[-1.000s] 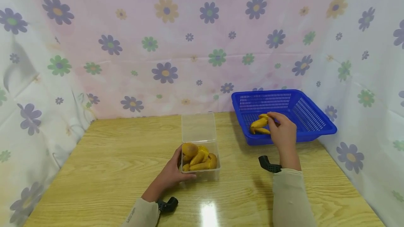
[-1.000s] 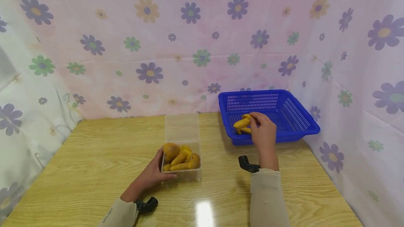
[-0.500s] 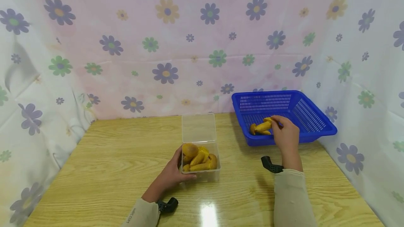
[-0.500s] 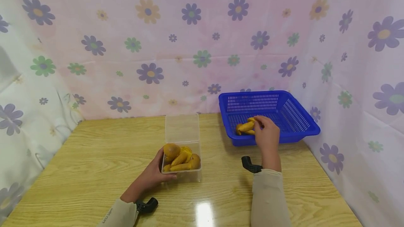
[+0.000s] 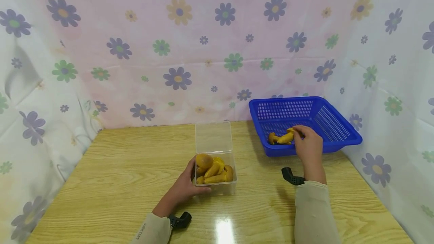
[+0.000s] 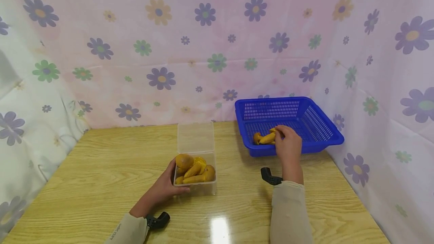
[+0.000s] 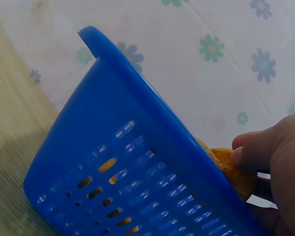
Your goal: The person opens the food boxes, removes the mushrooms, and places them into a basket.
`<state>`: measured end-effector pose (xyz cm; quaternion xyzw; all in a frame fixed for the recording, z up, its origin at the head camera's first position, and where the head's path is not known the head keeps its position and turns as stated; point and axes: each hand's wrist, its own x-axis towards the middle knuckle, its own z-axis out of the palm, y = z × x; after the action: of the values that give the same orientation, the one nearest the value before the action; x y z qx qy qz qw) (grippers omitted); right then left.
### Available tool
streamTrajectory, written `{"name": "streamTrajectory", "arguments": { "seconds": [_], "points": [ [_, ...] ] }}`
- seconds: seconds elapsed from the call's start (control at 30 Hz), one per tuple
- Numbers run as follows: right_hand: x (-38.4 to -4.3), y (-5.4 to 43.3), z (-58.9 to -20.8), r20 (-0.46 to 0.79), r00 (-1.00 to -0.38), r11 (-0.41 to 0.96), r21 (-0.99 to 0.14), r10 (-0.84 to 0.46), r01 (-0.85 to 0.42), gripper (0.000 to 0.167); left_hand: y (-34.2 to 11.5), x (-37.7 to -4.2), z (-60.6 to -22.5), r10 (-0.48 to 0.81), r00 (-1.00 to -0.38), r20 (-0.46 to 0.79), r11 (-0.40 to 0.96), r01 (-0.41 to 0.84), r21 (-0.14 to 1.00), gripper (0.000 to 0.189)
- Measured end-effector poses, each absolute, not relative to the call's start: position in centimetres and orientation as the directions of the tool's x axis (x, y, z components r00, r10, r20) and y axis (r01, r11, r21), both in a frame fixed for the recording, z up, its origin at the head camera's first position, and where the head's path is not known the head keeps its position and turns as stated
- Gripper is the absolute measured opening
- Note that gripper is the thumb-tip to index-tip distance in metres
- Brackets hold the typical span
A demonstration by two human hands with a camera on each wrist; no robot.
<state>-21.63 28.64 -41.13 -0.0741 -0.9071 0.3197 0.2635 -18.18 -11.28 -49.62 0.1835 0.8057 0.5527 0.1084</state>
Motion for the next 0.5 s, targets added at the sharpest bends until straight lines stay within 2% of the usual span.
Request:
{"name": "streamTrajectory", "arguments": {
  "seconds": [0.3,0.5],
  "points": [
    [-21.32,29.25,-41.19,0.452,-0.840,0.805,-0.593,0.300,-0.031,0.027,-11.25,-18.19,-49.70,0.421,-0.906,0.032,0.323,0.183,0.929,0.113],
    [-21.46,29.39,-41.25,0.422,-0.859,0.818,-0.575,0.291,-0.006,0.026,-11.32,-18.31,-49.80,0.421,-0.906,0.036,0.324,0.187,0.928,0.112]
  ]
}}
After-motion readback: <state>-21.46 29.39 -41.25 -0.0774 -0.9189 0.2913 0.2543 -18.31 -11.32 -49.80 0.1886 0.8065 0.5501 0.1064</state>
